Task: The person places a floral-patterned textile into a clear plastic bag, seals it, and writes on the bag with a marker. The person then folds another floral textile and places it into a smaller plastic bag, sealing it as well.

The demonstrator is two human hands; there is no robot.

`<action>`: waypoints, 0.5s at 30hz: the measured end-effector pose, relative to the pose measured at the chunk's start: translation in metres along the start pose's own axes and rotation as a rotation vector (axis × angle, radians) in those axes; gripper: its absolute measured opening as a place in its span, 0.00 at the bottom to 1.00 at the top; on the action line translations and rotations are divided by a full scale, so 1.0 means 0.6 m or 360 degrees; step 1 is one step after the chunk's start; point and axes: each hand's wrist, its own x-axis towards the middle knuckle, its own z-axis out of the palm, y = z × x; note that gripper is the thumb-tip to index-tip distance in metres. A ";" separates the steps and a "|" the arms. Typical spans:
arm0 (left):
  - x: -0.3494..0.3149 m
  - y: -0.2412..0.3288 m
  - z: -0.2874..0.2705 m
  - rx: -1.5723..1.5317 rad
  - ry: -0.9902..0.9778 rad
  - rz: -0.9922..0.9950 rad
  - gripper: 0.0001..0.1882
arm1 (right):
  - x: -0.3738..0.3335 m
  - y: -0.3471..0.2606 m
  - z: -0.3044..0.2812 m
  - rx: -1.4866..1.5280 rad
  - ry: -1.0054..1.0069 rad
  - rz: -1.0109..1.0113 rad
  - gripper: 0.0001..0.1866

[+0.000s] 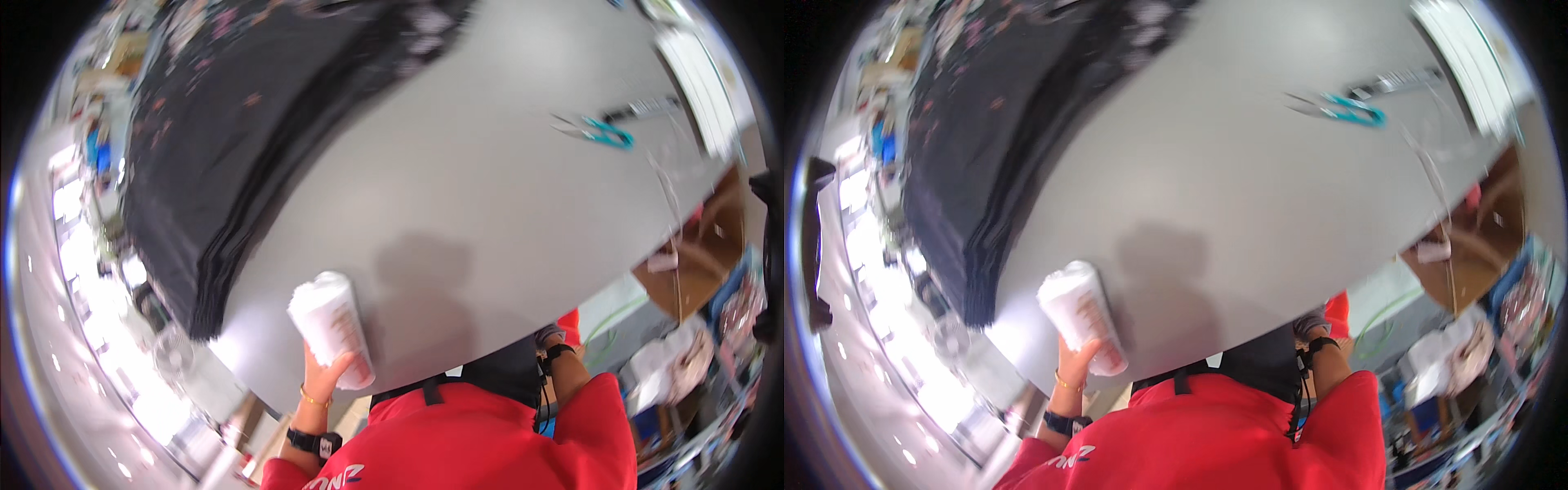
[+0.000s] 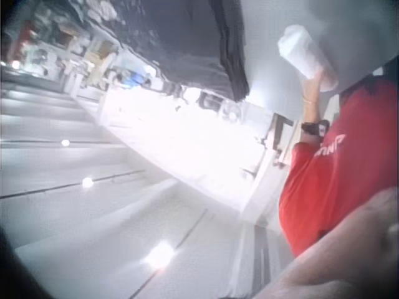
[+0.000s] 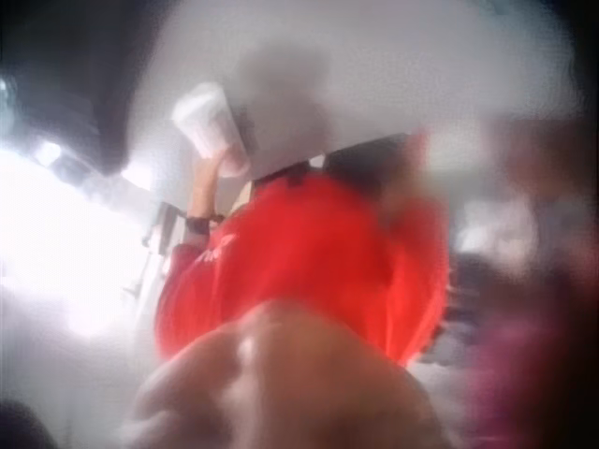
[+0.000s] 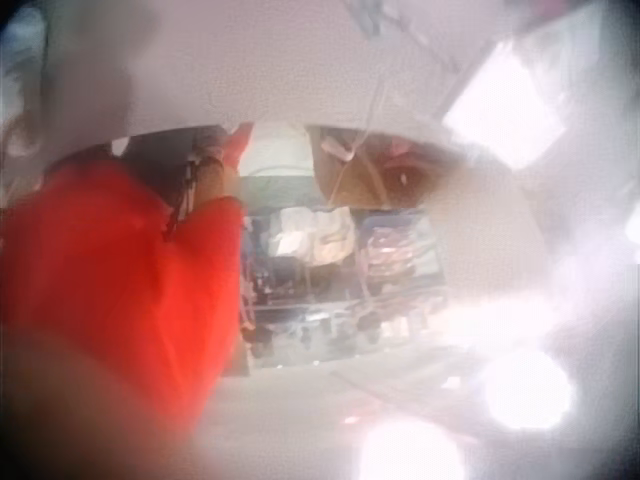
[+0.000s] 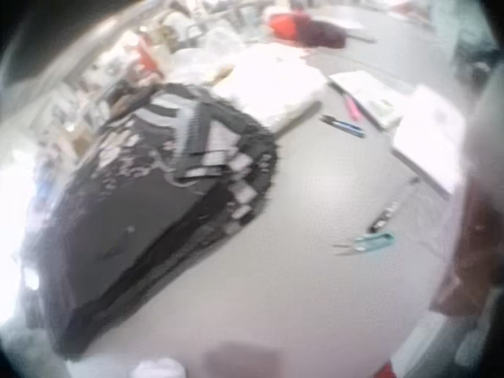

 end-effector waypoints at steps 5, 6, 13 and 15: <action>0.002 -0.005 0.027 0.0011 0.0073 0.0146 0.48 | 0.054 -0.006 -0.186 0.0137 0.0258 -0.0285 0.22; 0.000 -0.004 0.032 -0.0067 0.0130 0.0102 0.48 | 0.061 -0.007 -0.217 0.0121 0.0304 -0.0364 0.22; -0.038 -0.011 0.064 -0.0731 0.0146 0.0113 0.52 | -0.076 -0.073 -0.439 -0.0728 0.0344 -0.1089 0.21; -0.047 -0.025 0.085 -0.0864 0.0199 0.0197 0.52 | -0.179 -0.120 -0.515 -0.1068 -0.0213 -0.1035 0.19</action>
